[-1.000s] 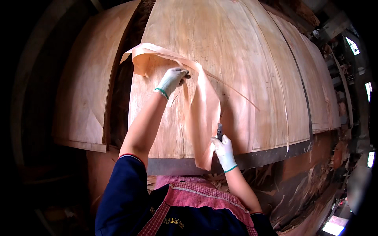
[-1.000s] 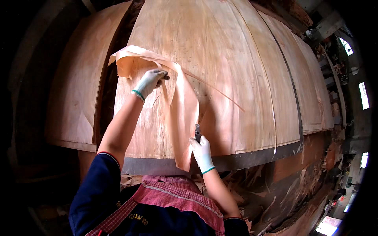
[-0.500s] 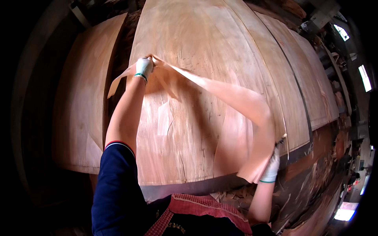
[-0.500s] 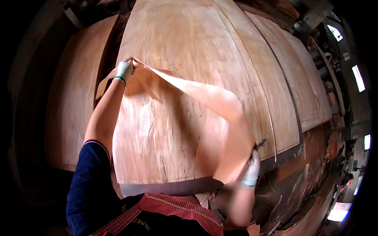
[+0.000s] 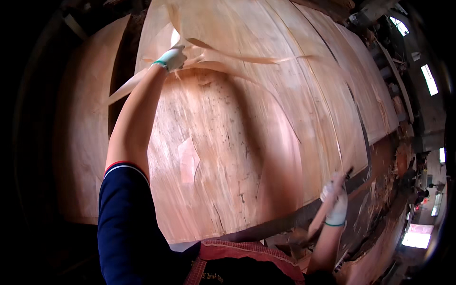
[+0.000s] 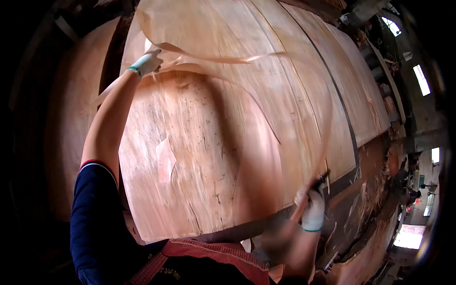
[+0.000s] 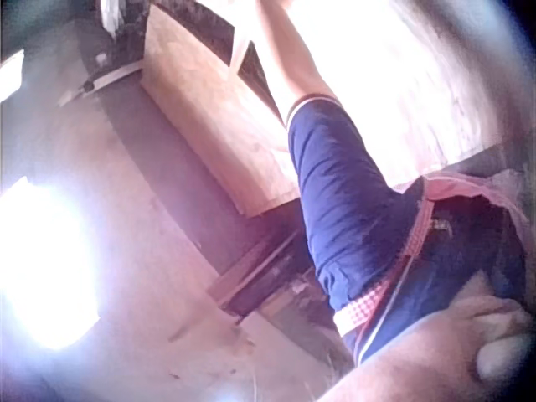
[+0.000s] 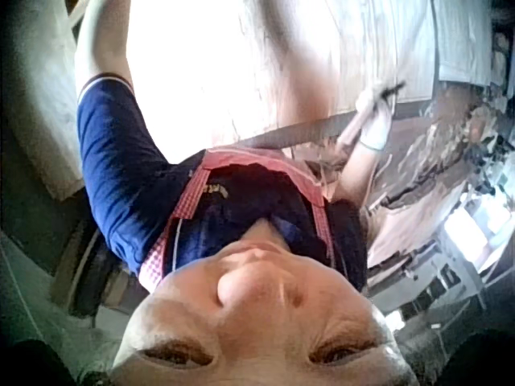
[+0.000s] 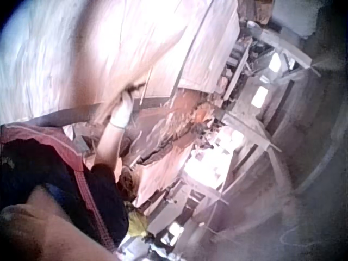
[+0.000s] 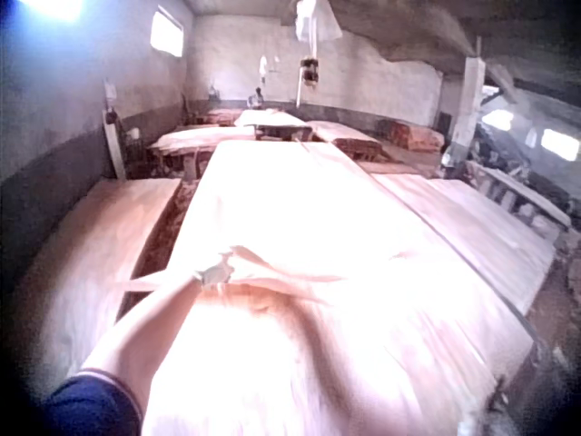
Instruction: The person repairs wood veneer sheets by cutting out damaged sections with a knife, applying tape to hold patches in place, and measuring the sheets with a tape measure. They move across several stacks of veneer sheets, handling individual sheets one at a time and smoothing them down by hand.
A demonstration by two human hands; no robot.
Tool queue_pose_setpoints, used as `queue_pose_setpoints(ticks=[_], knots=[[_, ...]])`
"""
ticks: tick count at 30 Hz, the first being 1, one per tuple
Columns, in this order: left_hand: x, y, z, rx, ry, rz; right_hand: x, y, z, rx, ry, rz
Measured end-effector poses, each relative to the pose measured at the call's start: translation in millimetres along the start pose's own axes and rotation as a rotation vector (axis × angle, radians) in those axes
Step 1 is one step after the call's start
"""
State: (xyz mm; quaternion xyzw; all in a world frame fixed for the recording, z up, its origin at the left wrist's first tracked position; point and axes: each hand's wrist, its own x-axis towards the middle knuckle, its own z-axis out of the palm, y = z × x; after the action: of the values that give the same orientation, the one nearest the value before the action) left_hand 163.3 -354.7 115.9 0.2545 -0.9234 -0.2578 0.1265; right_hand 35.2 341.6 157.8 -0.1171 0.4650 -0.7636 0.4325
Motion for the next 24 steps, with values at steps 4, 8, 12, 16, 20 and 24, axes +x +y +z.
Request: queue_pose_setpoints(ticks=[4, 8, 12, 16, 20, 24], knots=[[-76.4, -23.7, 8.4, 0.197, -0.232, -0.027, 38.7, 27.0, 92.9, -0.319, 0.338, 0.026], [-147.6, 21.5, 40.3, 0.226, -0.437, 0.157, 49.2, 42.1, 115.3, -0.780, 0.177, 0.247], [-171.0, 55.0, 29.0, 0.083, 0.051, 0.098, 50.2, 96.9, 93.7, -0.689, 0.117, 0.229], [-224.1, 84.2, 59.3, -0.225, 0.105, -0.035, 42.8, 136.2, 91.4, -0.632, 0.128, 0.310], [-280.0, 152.2, 91.3, -0.251, 0.271, -0.076, 36.2, 143.6, 100.5, -0.484, 0.142, 0.319], [-305.8, 157.6, 133.8, -0.617, -0.031, -0.365, 36.0, 133.9, 116.9, -0.334, 0.124, 0.349]])
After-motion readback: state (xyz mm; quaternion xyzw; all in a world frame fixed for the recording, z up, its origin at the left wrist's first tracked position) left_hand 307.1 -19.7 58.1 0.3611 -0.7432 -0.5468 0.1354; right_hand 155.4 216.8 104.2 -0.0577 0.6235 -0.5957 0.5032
